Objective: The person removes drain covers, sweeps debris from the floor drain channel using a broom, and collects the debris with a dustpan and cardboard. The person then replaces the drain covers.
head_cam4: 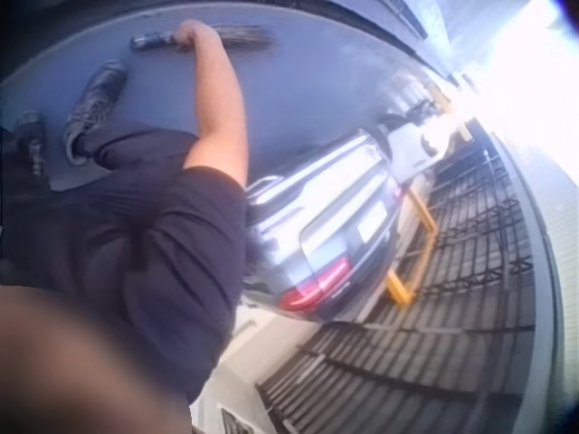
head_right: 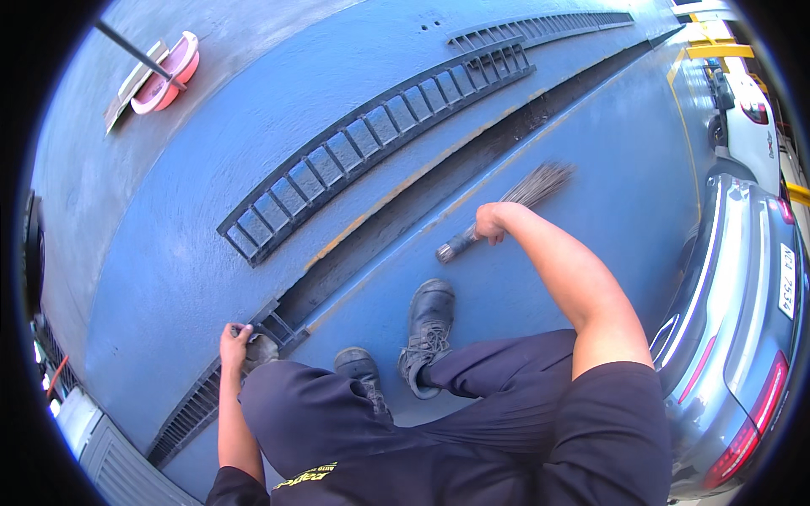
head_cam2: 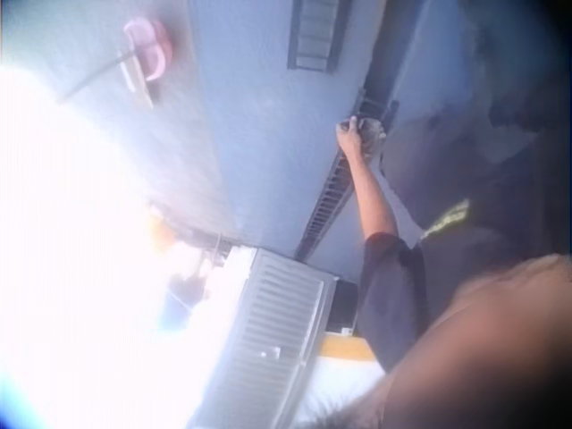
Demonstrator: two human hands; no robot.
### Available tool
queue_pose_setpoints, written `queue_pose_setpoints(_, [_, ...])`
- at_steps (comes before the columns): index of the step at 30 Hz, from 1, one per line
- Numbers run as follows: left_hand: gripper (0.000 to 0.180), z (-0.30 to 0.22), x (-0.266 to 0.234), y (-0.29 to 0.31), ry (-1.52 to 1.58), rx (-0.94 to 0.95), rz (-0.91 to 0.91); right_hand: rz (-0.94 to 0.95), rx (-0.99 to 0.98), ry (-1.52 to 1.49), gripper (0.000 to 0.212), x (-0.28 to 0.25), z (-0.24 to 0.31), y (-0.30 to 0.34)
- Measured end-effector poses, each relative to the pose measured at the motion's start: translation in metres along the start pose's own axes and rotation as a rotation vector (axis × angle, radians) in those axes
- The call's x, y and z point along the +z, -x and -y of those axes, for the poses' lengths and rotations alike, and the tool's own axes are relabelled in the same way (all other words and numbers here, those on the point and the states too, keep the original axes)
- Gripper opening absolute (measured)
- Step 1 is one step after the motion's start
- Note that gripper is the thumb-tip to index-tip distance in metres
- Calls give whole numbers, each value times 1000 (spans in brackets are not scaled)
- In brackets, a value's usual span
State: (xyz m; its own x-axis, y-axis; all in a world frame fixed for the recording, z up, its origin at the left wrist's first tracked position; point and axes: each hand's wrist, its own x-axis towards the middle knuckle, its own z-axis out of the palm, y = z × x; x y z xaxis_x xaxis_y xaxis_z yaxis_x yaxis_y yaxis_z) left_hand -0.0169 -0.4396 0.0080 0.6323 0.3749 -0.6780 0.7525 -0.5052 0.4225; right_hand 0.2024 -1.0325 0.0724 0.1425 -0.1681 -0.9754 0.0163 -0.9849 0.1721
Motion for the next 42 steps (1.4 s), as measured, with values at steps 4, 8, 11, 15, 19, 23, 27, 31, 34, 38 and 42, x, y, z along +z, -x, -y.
queue_pose_setpoints(4, [42, -21, 23, 14, -225, 89, -57, -48, -165, 118, 34, 4, 2, -14])
queue_pose_setpoints(8, [54, -23, 29, 15, -340, 45, -84, -118, -276, 103, 32, 0, 2, -4])
queue_pose_setpoints(11, [56, -24, 30, 10, -330, -25, -32, -85, -187, -119, 28, -6, 0, 4])
queue_pose_setpoints(15, [56, -29, 29, 12, -328, -32, -48, -101, -225, -178, 28, -22, 5, 5])
queue_pose_setpoints(19, [57, -38, 29, 8, -369, -150, -6, -159, -296, -247, 28, -49, 15, 1])
queue_pose_setpoints(23, [50, -52, 9, -16, -494, -149, 179, -180, -344, -395, 26, -73, 18, 1])
queue_pose_setpoints(27, [37, -83, -20, -27, -462, -87, 557, -117, -387, -446, 29, -89, 18, 17])
queue_pose_setpoints(31, [34, -147, -74, 2, -412, 14, 672, -10, -485, -610, 34, -110, 21, 64])
queue_pose_setpoints(34, [31, -212, -136, 38, -380, -5, 570, -5, -552, -659, 35, -113, 22, 116])
queue_pose_setpoints(38, [30, -285, -204, 89, -335, 28, 550, -22, -634, -807, 32, -91, 17, 174])
queue_pose_setpoints(42, [31, -319, -247, 141, -281, 72, 499, -58, -619, -1018, 31, -28, -27, 218])
